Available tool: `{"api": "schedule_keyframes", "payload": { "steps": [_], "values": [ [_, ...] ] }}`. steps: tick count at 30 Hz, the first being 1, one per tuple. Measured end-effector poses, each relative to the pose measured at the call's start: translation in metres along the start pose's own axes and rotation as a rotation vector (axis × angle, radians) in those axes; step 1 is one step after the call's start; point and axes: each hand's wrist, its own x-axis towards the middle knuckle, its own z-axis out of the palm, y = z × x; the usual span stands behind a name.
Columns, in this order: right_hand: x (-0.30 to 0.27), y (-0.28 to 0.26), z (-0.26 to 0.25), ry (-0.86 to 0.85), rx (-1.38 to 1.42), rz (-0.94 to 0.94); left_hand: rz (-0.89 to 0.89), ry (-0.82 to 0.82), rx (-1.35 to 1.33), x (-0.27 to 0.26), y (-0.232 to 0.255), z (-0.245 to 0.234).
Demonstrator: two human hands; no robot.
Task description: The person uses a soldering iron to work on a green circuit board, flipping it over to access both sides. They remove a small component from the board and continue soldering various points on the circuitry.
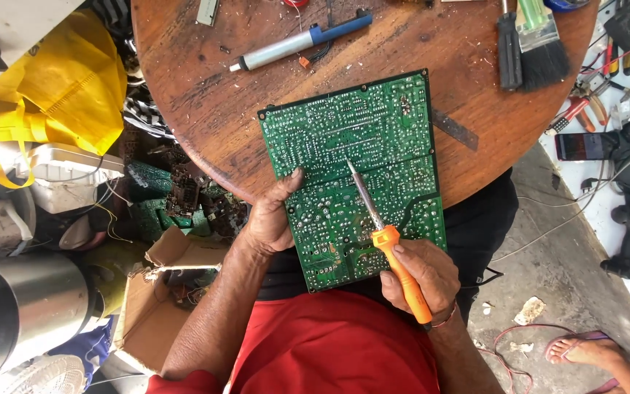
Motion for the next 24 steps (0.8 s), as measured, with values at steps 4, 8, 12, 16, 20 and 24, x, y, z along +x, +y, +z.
{"api": "schedule_keyframes", "payload": {
  "steps": [4,8,12,16,20,24],
  "values": [
    [0.001,0.0,0.0,0.013,0.011,0.007,0.003,0.013,0.008,0.013,-0.001,-0.025],
    [0.001,0.001,0.001,0.029,0.028,-0.004,0.012,-0.001,0.003,0.0,0.003,0.0],
    [0.002,0.0,0.003,0.033,0.031,-0.006,0.017,-0.008,0.007,-0.001,0.002,0.001],
    [0.002,0.0,0.004,0.028,0.013,-0.02,0.022,-0.018,0.013,-0.003,0.001,0.003],
    [0.001,0.0,0.004,0.028,-0.009,-0.029,0.022,-0.022,0.006,-0.005,0.003,0.007],
    [0.003,-0.001,0.004,0.02,-0.015,-0.042,0.011,-0.011,0.013,0.0,0.002,-0.003]
  ]
}}
